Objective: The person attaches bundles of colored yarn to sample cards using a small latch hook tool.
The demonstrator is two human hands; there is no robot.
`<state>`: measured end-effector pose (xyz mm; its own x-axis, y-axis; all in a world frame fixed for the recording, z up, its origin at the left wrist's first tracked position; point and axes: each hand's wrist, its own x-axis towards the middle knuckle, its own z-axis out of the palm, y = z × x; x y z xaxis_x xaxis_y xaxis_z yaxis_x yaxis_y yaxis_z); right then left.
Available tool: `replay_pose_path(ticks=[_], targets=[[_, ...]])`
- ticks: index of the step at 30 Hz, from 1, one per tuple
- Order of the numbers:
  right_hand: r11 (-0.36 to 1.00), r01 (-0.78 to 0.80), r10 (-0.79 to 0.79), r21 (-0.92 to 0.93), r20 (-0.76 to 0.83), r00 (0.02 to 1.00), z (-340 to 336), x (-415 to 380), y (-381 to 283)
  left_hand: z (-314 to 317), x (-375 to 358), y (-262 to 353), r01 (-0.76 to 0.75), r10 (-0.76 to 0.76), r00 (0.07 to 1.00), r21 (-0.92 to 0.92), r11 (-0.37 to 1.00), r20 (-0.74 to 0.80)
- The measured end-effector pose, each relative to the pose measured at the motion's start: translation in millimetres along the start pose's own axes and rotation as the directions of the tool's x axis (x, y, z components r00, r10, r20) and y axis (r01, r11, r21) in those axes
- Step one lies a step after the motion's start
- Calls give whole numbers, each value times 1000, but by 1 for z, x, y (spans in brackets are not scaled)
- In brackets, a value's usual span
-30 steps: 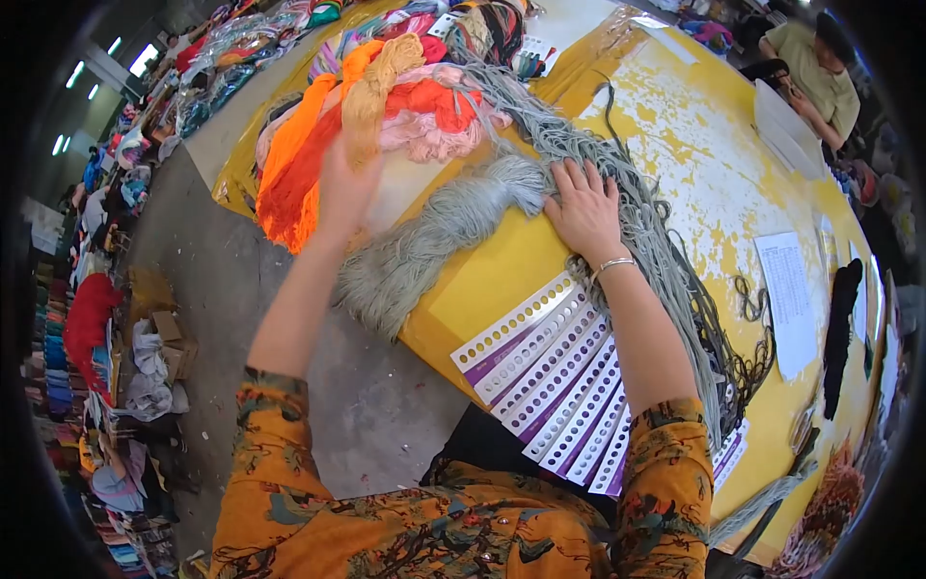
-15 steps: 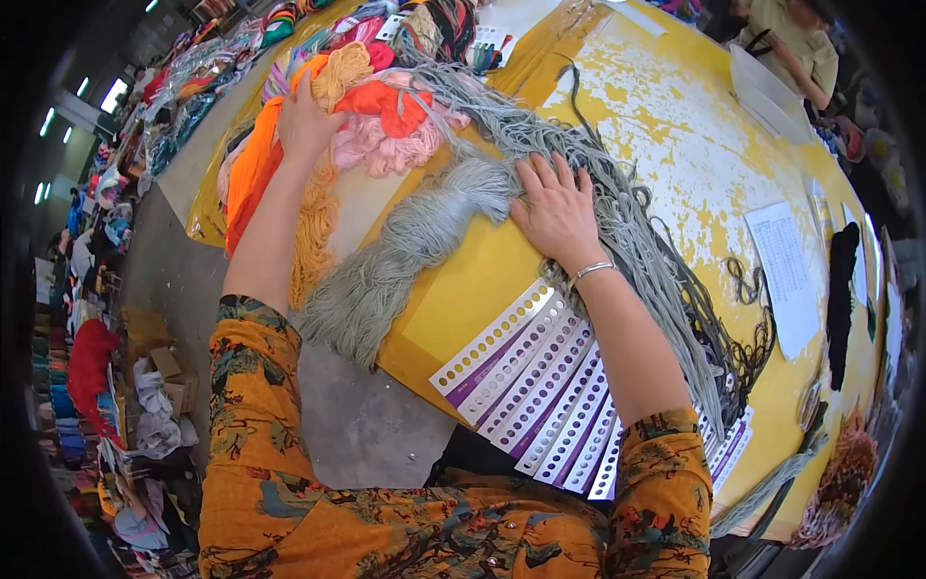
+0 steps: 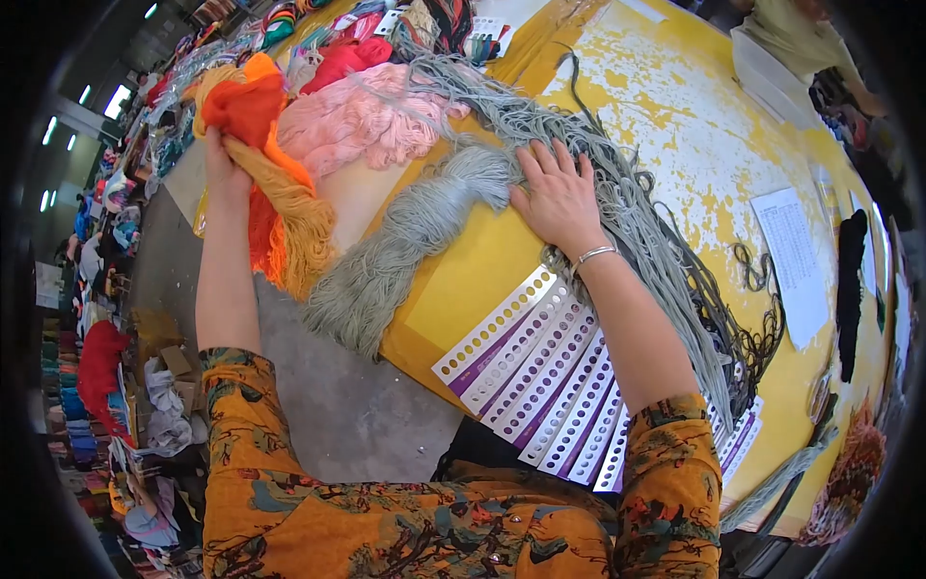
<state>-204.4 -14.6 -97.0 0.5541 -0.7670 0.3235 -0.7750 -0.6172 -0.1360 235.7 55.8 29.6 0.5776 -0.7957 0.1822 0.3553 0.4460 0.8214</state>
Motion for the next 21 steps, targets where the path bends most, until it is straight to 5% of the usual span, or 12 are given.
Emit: replay_pose_path(ticks=[1,3,4,5,7,8,10,16,18,19,21], targets=[[1000,5,-5,5,0,1000,0,0,0,-4,-9,6,-4,4,1000,4,1000,-4],[1000,2,-2,-14,-7,1000,1,0,0,-14,-25,16,36,-26,975,-40,999,220],[1000,1,-1,-19,4,1000,1,0,0,-17,-32,13,-23,-2,975,109,994,224],[1000,11,-10,-16,3,1000,1,-1,0,-35,-29,0,394,-243,834,-226,891,496],[999,2,-2,-32,12,1000,2,0,0,-46,-41,-22,551,-393,754,-181,815,526],[999,2,-1,-37,29,1000,-1,0,-1,-30,-67,-42,321,-342,910,125,939,233],[999,9,-7,-42,30,1000,1,0,-1,-12,-104,-85,251,-284,953,245,936,110],[998,14,-9,-65,75,997,-12,13,-5,-6,-140,-105,287,-315,930,161,944,189],[987,21,18,-157,245,969,-39,44,-22,-9,-140,-103,269,-288,936,116,956,204],[990,106,-106,-87,12,994,-37,54,-28,-10,-140,-103,264,-274,932,75,962,235],[981,188,-186,55,-36,982,-43,89,-53,-8,-142,-97,288,-284,924,22,957,258]])
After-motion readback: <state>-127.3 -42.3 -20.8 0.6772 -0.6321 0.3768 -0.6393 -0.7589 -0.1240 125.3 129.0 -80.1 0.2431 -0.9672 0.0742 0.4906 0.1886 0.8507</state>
